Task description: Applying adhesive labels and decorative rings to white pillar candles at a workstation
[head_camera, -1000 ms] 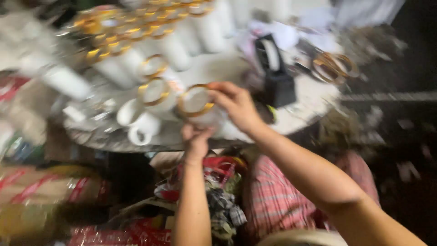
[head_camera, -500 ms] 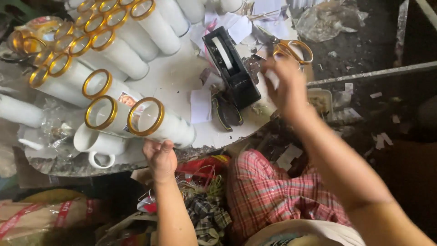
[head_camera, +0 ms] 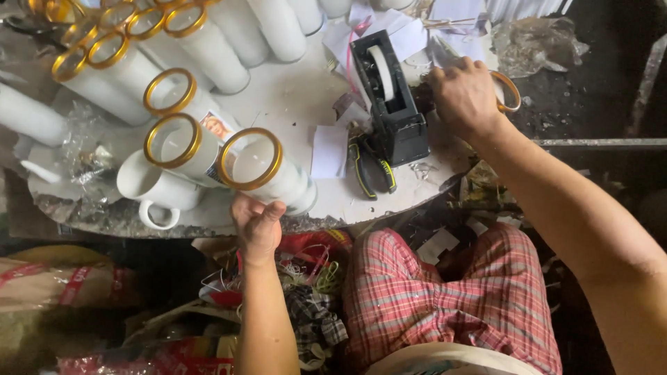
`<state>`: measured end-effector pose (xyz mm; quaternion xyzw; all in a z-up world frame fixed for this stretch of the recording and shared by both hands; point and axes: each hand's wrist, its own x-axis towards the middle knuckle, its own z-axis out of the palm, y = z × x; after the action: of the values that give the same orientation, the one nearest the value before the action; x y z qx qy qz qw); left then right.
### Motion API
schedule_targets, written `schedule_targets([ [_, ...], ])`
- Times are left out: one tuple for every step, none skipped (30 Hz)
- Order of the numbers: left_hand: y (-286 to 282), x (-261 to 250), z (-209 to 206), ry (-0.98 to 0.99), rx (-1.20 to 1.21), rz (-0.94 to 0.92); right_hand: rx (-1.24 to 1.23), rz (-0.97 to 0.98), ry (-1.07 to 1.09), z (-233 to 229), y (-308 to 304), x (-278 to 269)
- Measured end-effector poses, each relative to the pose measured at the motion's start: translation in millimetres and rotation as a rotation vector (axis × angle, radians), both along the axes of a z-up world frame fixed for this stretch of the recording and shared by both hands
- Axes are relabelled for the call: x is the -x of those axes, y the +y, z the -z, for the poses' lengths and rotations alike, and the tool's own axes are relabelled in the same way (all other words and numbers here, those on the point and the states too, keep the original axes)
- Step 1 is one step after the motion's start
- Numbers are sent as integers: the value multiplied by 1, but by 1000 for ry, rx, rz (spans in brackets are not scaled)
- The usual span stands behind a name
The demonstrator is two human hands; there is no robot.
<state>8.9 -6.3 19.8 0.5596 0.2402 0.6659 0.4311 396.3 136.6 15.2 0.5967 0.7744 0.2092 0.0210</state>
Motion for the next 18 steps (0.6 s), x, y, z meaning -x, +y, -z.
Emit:
schedule_targets([
  [0,0,0,13,-17,-4,-199,-94,136,8,1,-3],
  [-1,-1,0,27,-33,-8,-398,-186,272,15,2,-7],
  [0,-2,-2,23,-35,-10,-399,-189,269,-2,-11,1],
  [0,-3,-4,55,-50,-48,-294,-77,623,-19,-24,9],
  [-1,-5,-5,86,-63,-86,-175,38,972,-36,-38,18],
  [-4,-5,-8,81,-63,-89,-174,34,968,-33,-49,13],
  [-6,-6,-12,171,-71,-140,-275,-166,1187,-32,-61,8],
  [-9,-8,-16,260,-79,-190,-375,-376,1398,-30,-72,2],
  [-13,-10,-12,259,-78,-185,-377,-371,1396,-32,-87,4],
  [-16,-12,-8,254,-54,-294,-451,-363,1393,-33,-102,5],
  [-18,-14,-5,249,-35,-404,-529,-358,1389,-37,-116,5],
  [-32,-30,-7,247,-38,-399,-534,-356,1387,-41,-135,11],
  [-46,-46,-9,256,-119,-626,-577,-361,1340,-45,-155,17],
  [-60,-61,-11,262,-201,-853,-619,-366,1293,-49,-175,24],
  [-75,-80,-12,264,-198,-850,-617,-362,1294,-48,-188,33],
  [-90,-98,-13,145,-99,-686,-560,-414,1437,-47,-201,42],
  [-113,-117,-13,31,17,-540,-468,-468,1584,-45,-217,52],
  [-117,-125,-9,34,38,-558,-438,-465,1591,-45,-224,55],
])
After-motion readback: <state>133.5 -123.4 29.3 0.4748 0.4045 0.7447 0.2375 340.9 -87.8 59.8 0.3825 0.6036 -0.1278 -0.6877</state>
